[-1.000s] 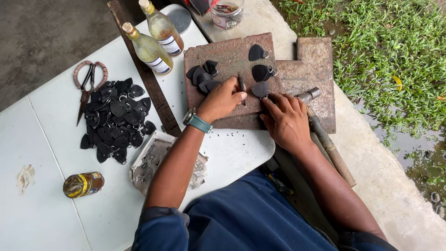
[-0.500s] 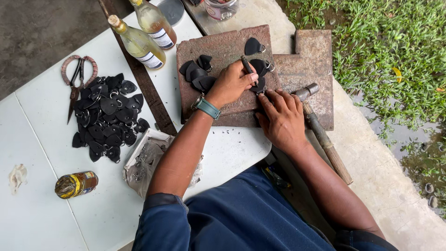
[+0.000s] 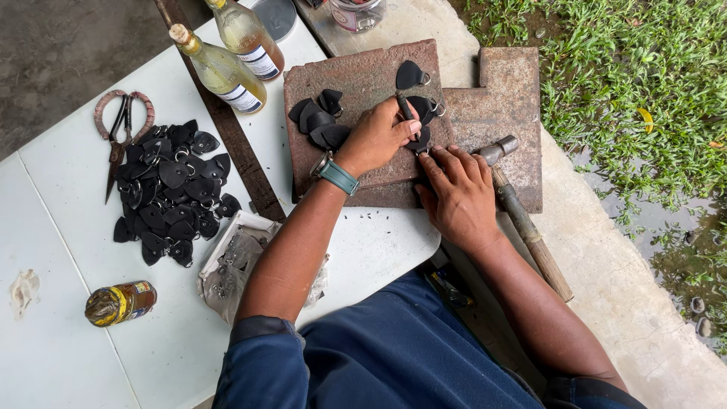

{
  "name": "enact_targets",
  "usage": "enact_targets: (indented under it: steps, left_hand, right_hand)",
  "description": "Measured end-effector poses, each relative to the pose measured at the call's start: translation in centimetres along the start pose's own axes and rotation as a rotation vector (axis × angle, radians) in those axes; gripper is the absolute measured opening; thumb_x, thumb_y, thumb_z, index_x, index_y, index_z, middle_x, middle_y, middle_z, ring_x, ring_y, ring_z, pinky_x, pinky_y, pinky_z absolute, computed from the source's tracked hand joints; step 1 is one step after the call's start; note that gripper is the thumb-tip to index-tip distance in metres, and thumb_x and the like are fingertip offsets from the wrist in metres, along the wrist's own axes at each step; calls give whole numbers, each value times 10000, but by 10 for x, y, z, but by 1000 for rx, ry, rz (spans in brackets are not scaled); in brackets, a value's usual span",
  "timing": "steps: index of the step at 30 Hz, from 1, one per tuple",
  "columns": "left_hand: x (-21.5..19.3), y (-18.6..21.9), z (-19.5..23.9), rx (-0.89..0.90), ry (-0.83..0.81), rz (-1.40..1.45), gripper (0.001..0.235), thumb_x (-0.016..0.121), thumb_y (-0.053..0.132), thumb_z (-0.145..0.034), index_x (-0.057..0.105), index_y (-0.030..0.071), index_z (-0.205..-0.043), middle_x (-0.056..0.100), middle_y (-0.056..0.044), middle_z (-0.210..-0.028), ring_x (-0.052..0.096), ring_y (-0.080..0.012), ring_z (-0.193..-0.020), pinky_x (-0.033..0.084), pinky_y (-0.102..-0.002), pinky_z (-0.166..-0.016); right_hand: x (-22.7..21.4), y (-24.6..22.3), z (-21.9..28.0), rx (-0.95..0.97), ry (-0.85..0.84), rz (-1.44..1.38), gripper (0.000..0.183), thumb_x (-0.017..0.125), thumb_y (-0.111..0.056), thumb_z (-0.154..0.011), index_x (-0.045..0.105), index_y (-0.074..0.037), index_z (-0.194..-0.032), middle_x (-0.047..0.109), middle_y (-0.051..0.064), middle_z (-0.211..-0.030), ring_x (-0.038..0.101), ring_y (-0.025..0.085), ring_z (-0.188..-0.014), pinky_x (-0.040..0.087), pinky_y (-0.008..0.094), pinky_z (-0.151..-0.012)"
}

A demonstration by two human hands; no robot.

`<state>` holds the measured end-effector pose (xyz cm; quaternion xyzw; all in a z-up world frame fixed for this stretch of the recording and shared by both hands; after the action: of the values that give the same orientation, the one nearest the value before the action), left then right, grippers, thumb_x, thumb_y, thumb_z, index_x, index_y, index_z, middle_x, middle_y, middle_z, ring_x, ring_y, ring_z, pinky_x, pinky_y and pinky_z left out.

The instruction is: The person uses a hammer to flatten metal rings attached to black leather pieces on a wooden block. They then pick up small metal rings from a plastic bag and attach them to the leather pieces by hand, assembling them into keychains.

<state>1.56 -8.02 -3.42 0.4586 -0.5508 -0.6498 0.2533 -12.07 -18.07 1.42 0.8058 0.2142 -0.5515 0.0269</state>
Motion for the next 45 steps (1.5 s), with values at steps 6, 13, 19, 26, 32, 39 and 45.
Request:
enact_targets:
  steps: [6,13,19,26,32,39,45]
  left_hand:
    - [2,32,14,166,99,-340,178,700,192,-971,625,48,-1044,748,-179,-902,740,-370,-881,571,-461,-738]
    - [15,39,18,185,7,-347,173,656,151,-974,576,38,-1076,733,-182,-951,722,-385,-934,568,-478,-771]
    - [12,48,18,281,54,-434,222,654,170,-973,575,31,-1127,719,-197,-991,704,-392,-921,563,-480,-754]
    - [27,29,18,285,83,-596,333,634,219,-982,530,34,-1239,706,-179,-958,704,-377,-928,574,-469,-760]
    - [28,12,14,226,61,-559,343,654,235,-1000,531,22,-1239,703,-201,-951,690,-413,-893,549,-506,-736]
    - [23,30,14,319,95,-553,367,675,193,-962,538,12,-1250,702,-227,-975,685,-429,-916,543,-519,-747]
    - [26,19,13,323,95,-524,334,678,161,-967,543,-3,-1225,704,-237,-977,678,-437,-921,535,-520,-757]
  right_hand:
    - [-40,3,-3,30,-28,-57,526,743,-368,-906,647,-130,-1365,593,179,-1416,551,363,-1298,434,503,-1092]
    - [-28,112,75,460,-436,54,738,812,-267,-759,575,-100,-1437,635,185,-1171,654,414,-1015,542,502,-837]
    - [-70,116,40,381,-230,-295,550,684,-181,-873,588,-111,-1410,713,194,-1059,711,372,-909,549,467,-807]
    - [-114,103,-23,303,-21,-161,354,746,-273,-967,579,-19,-1146,694,217,-814,691,370,-708,532,458,-616]
    - [-170,88,-50,171,490,-353,256,673,-243,-1132,534,-40,-1201,622,211,-894,560,316,-696,453,408,-607]
    - [-207,60,-89,96,175,298,232,630,-263,-1125,621,-36,-1174,629,141,-671,543,220,-530,448,362,-471]
    - [-167,49,-91,155,130,242,160,576,-224,-1123,609,-79,-1182,628,132,-723,527,213,-515,448,375,-449]
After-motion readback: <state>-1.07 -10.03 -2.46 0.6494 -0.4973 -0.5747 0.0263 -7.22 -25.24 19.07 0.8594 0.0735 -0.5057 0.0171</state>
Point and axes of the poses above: each hand's wrist, its own z-axis away from the middle knuckle, its own x-axis out of the palm, y = z × x, the point moved 10 cm from there along -z, towards the middle knuckle
